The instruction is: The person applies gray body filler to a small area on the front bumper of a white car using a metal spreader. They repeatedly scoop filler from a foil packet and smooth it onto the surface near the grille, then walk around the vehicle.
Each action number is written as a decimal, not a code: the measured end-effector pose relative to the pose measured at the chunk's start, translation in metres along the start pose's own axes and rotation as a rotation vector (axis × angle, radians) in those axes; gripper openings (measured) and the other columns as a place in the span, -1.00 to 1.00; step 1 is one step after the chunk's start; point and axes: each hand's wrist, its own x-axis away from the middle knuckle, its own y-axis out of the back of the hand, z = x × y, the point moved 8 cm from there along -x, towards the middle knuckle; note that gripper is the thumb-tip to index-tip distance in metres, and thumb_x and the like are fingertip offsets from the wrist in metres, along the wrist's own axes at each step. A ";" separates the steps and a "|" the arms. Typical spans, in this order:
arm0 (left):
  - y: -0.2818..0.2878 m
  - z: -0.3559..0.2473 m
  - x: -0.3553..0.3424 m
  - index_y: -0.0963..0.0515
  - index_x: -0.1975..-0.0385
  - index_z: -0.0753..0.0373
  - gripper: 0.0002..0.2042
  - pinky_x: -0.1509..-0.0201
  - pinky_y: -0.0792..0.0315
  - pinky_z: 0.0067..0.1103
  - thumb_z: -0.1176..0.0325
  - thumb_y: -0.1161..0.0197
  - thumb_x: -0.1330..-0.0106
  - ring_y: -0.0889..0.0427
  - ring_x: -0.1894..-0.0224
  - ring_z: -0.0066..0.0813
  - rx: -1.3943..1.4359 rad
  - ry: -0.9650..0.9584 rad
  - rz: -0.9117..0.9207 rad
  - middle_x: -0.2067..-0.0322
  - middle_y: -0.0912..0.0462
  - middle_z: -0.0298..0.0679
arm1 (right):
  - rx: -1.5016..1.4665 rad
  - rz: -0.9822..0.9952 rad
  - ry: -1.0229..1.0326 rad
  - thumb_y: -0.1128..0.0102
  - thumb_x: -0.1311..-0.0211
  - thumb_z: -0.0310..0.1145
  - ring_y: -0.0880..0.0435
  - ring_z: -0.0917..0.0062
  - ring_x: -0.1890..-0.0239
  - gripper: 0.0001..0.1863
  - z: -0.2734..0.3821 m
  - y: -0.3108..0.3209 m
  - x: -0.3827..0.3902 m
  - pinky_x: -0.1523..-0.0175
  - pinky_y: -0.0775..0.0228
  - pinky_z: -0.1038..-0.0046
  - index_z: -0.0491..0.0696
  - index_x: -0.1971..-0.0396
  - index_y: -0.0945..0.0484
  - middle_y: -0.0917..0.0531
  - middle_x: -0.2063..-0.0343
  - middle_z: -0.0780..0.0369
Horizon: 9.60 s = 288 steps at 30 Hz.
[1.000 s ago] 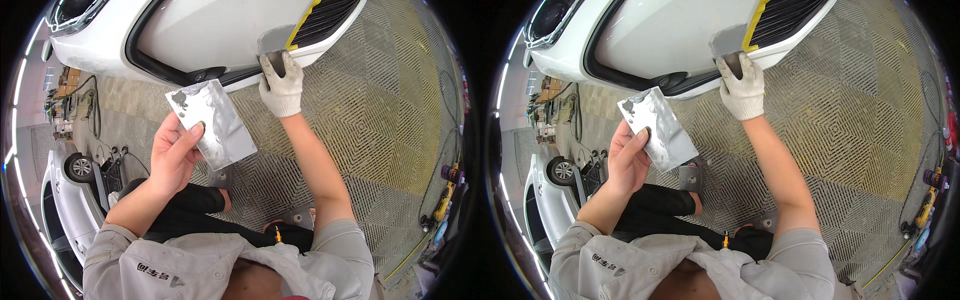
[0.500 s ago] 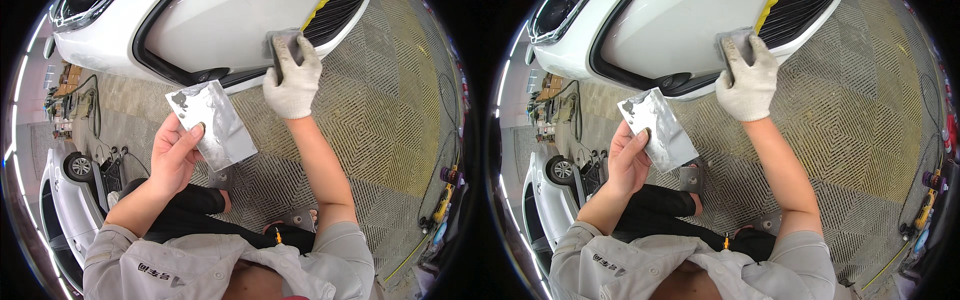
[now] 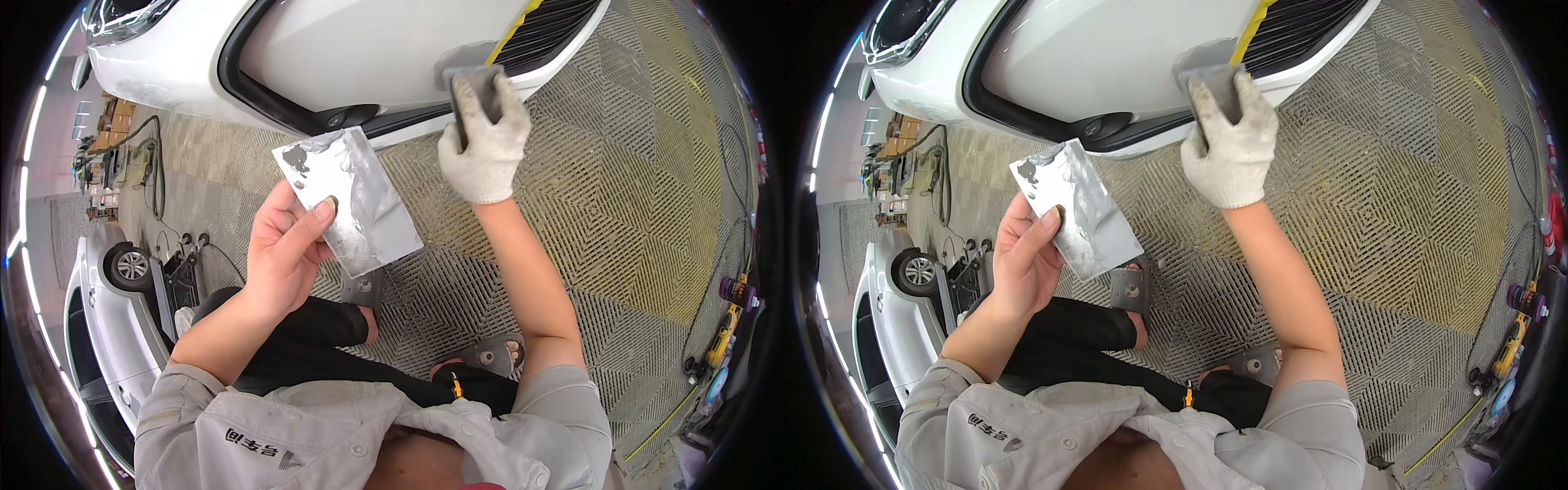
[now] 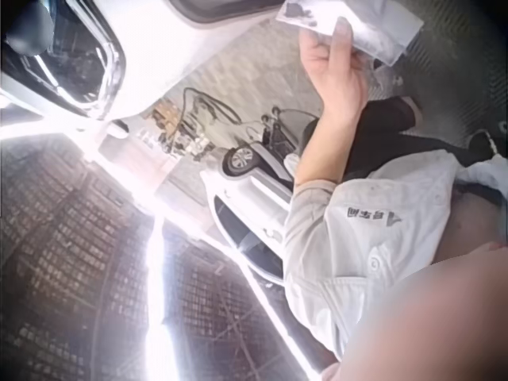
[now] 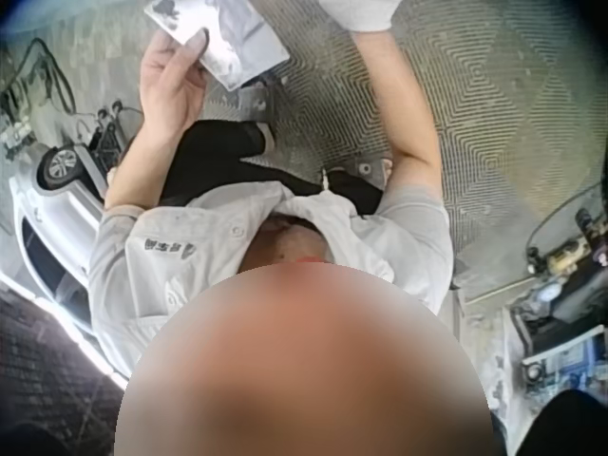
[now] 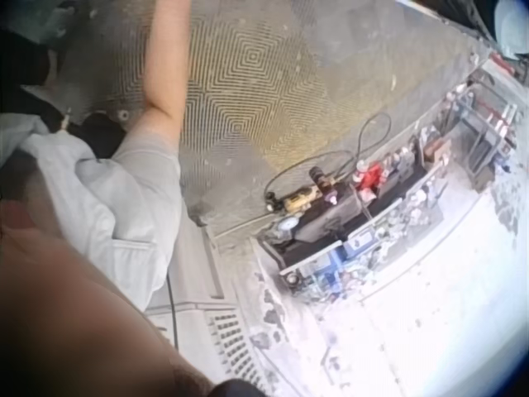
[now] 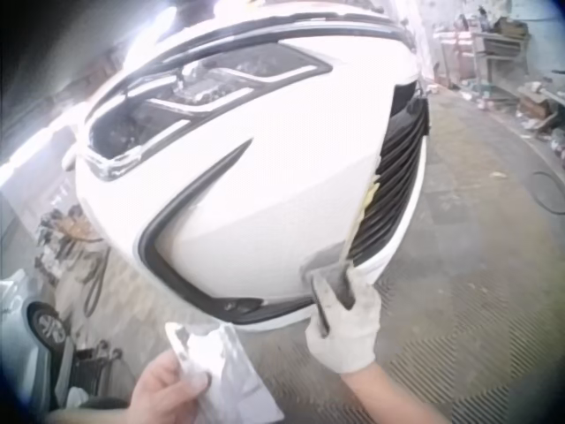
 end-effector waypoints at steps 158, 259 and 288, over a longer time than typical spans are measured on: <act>-0.003 -0.007 -0.005 -0.28 -0.32 0.30 -0.64 0.10 -0.82 -0.29 0.52 -0.03 -0.57 -0.80 0.03 -0.18 -0.055 -0.133 0.018 -0.05 -0.67 0.00 | 0.158 0.005 0.654 -0.41 -0.08 -0.35 -0.52 0.40 -0.25 -0.50 -0.084 -0.006 -0.020 -0.47 -0.30 0.06 0.48 -0.04 -0.66 -0.47 -0.21 0.33; 0.001 -0.010 0.004 -0.27 -0.34 0.33 -0.60 0.10 -0.82 -0.34 0.52 -0.07 -0.56 -0.80 0.03 -0.19 -0.074 -0.147 -0.011 -0.05 -0.68 0.03 | 0.055 -0.046 0.720 -0.33 0.16 -0.53 -0.54 0.07 -0.25 -0.46 -0.091 0.024 -0.078 -0.45 -0.22 -0.19 0.22 0.06 -0.74 -0.53 -0.22 0.10; -0.004 -0.006 0.002 -0.28 -0.33 0.31 -0.61 0.12 -0.82 -0.37 0.52 -0.08 -0.55 -0.80 0.05 -0.23 -0.055 -0.126 -0.017 -0.05 -0.67 -0.01 | 0.039 0.102 0.684 -0.33 0.14 -0.56 -0.52 0.04 -0.25 -0.47 -0.099 0.016 -0.066 -0.46 -0.23 -0.12 0.17 0.06 -0.74 -0.52 -0.23 0.04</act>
